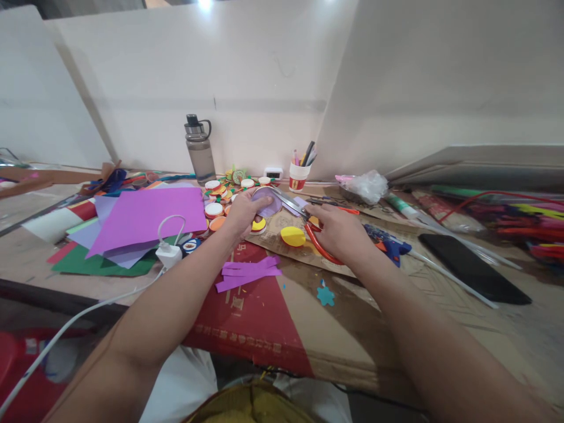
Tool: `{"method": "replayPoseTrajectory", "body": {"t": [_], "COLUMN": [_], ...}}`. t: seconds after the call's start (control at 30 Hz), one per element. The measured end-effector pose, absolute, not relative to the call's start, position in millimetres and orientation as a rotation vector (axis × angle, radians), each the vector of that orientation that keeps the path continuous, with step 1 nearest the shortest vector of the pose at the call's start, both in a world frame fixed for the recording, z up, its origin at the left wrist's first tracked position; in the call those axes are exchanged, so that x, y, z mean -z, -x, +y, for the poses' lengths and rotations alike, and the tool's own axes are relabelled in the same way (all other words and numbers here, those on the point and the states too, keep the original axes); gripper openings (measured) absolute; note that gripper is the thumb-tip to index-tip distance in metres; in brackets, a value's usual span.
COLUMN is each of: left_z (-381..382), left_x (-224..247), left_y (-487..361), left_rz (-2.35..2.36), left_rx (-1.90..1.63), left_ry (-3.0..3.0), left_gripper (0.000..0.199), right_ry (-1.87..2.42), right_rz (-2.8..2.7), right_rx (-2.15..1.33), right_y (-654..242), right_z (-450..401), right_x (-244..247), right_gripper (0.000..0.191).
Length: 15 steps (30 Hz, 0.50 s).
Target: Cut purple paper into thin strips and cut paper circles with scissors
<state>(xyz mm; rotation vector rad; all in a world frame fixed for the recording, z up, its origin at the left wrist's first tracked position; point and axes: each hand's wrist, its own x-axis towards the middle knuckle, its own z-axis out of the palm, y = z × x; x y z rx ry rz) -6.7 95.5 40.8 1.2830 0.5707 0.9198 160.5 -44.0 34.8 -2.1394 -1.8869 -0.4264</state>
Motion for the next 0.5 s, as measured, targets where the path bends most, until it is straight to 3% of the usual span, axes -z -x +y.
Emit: {"method": "replayPoseTrajectory", "body": {"t": [0.5], "left_z": [99.6], "left_x": [-39.4], "left_y": [8.2], "left_rz": [0.528], "left_rx": [-0.864], "left_ry": [-1.280], "left_gripper": [0.035], "right_ry": [2.103], "right_rz": [-1.874], "right_rx": [0.475], "right_y": [-161.3], "right_z": [-42.0], "right_x": [-32.2], "right_gripper": [0.040]}}
